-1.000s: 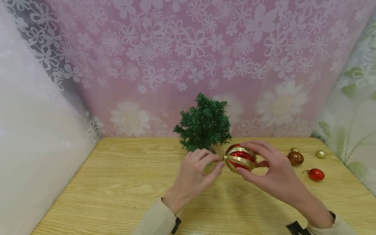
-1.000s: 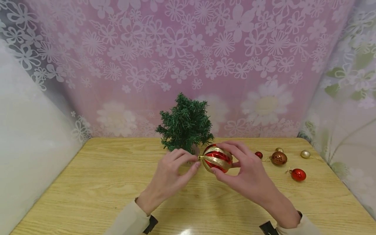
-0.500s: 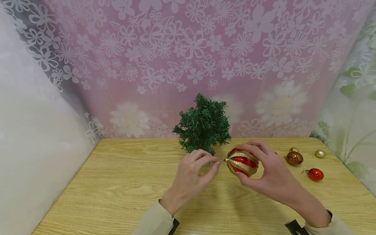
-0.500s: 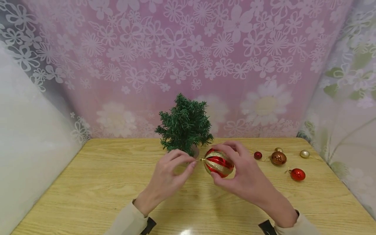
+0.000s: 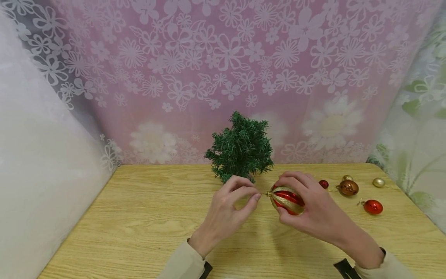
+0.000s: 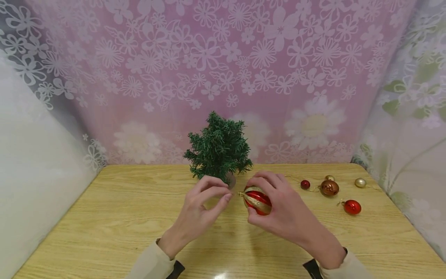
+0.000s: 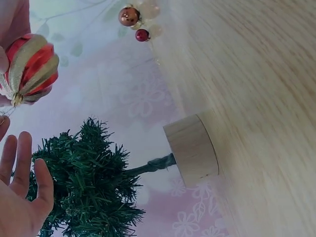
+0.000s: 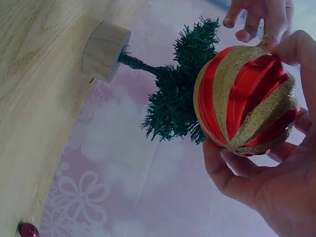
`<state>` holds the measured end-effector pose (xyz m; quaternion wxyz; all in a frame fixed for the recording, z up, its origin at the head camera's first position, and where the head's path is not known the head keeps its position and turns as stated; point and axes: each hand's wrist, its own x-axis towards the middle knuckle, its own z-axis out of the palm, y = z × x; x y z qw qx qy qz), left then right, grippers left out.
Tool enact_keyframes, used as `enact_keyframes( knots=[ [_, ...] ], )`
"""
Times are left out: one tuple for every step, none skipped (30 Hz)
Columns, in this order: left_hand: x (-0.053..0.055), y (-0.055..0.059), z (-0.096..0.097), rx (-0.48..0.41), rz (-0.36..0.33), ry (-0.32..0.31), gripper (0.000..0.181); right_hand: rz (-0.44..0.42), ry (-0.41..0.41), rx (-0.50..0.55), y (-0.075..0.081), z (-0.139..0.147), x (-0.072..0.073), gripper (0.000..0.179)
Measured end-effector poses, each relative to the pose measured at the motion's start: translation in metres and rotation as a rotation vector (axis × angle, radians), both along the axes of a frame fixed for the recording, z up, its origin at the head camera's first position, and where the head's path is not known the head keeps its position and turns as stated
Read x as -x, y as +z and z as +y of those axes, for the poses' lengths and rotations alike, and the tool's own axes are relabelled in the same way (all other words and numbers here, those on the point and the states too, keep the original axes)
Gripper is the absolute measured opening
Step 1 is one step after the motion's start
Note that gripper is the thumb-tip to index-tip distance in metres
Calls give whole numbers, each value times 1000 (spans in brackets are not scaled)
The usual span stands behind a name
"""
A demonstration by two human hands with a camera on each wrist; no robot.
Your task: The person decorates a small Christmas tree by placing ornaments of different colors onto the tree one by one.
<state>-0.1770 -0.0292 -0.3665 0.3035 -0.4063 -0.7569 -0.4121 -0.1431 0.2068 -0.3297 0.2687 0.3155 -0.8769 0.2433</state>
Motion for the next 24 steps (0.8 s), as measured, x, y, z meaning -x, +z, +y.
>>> enact_keyframes(
  knots=[
    [0, 0, 0, -12, -18, -14, 10, 8, -1, -9, -1, 0, 0, 52],
    [-1, -1, -1, -21, -33, -25, 10, 15, 1, -15, -1, 0, 1, 53],
    [-1, -1, -1, -28, -47, -36, 10, 20, 7, -19, -2, 0, 1, 54],
    [-2, -1, -1, -33, -57, -43, 11, 23, 16, -20, -3, -1, 1, 56],
    [-2, -1, -1, -37, -66, -49, 11, 30, 24, -24, -4, -1, 2, 57],
    [-2, -1, -1, -41, -71, -56, 11, 42, 36, -26, -5, -1, 2, 58],
    [-3, 0, -1, -46, -75, -61, 10, 58, 45, -30, -5, -2, 3, 58],
    [-3, 0, 0, -52, -76, -65, 10, 71, 55, -34, -6, -3, 4, 55],
    [-3, 0, 0, -57, -76, -67, 10, 85, 65, -37, -7, -3, 4, 51],
    [-3, 0, 0, -61, -75, -70, 10, 101, 72, -40, -8, -4, 5, 47],
    [-3, 0, 0, -66, -73, -74, 10, 118, 75, -43, -8, -5, 6, 41],
    [-3, 1, 0, -69, -70, -77, 10, 134, 76, -42, -9, -7, 7, 35],
    [-3, 1, 0, -72, -69, -79, 10, 145, 72, -43, -10, -8, 8, 31],
    [-3, 1, 0, -72, -70, -80, 10, 152, 69, -42, -10, -9, 8, 25],
    [-3, 0, 0, -73, -69, -82, 10, 162, 63, -39, -11, -10, 9, 19],
    [-3, 0, 0, -72, -71, -84, 10, 170, 58, -38, -11, -11, 10, 14],
    [-4, 0, 0, -71, -75, -85, 10, 177, 53, -39, -12, -13, 10, 15],
    [-4, 0, 0, -69, -77, -84, 10, 183, 50, -40, -13, -13, 11, 21],
    [-4, 0, 1, -68, -80, -84, 10, 189, 46, -44, -13, -14, 11, 29],
    [-4, -1, 1, -67, -82, -82, 10, 197, 45, -48, -14, -15, 12, 38],
    [-4, -1, 1, -65, -84, -81, 10, 210, 45, -49, -14, -15, 12, 43],
    [-4, -2, 1, -63, -86, -77, 10, 220, 45, -49, -15, -16, 12, 46],
    [-4, -3, 1, -61, -88, -74, 10, 231, 43, -48, -15, -16, 12, 45],
    [-4, -3, 1, -60, -90, -71, 10, 242, 42, -48, -15, -17, 11, 44]
  ],
)
